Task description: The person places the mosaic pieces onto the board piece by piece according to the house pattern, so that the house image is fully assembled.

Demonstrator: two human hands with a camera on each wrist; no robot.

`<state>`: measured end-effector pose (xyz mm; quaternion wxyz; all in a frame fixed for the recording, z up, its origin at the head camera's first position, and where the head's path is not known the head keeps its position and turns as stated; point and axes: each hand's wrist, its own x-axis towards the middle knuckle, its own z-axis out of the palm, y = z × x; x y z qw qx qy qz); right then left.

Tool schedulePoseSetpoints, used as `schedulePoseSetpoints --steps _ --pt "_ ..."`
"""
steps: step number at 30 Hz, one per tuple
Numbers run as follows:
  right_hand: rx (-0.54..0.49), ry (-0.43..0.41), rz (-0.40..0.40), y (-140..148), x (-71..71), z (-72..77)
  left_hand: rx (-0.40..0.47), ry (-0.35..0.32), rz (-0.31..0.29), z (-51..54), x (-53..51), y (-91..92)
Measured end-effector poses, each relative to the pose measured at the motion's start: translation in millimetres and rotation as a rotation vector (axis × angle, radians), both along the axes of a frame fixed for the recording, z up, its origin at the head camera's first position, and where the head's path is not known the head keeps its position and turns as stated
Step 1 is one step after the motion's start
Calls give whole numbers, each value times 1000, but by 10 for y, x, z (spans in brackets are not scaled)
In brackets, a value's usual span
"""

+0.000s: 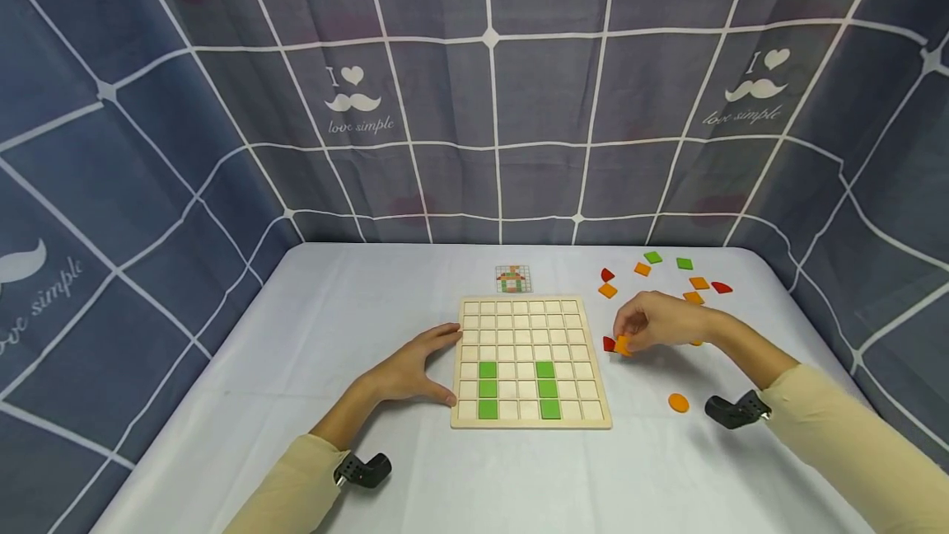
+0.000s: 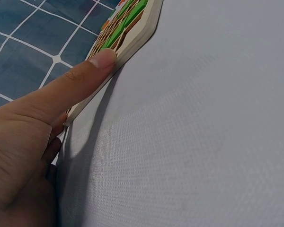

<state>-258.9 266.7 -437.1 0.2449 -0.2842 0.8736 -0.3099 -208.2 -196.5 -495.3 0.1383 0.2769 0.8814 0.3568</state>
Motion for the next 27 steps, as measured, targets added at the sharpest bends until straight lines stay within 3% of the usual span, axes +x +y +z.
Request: schedulePoseSetpoints --steps 11,27 --pt "-124 48 111 -509 136 -36 -2 -1 -3 -19 -14 -14" --pt "-228 53 229 -918 290 -125 7 -10 -1 -5 -12 -7"
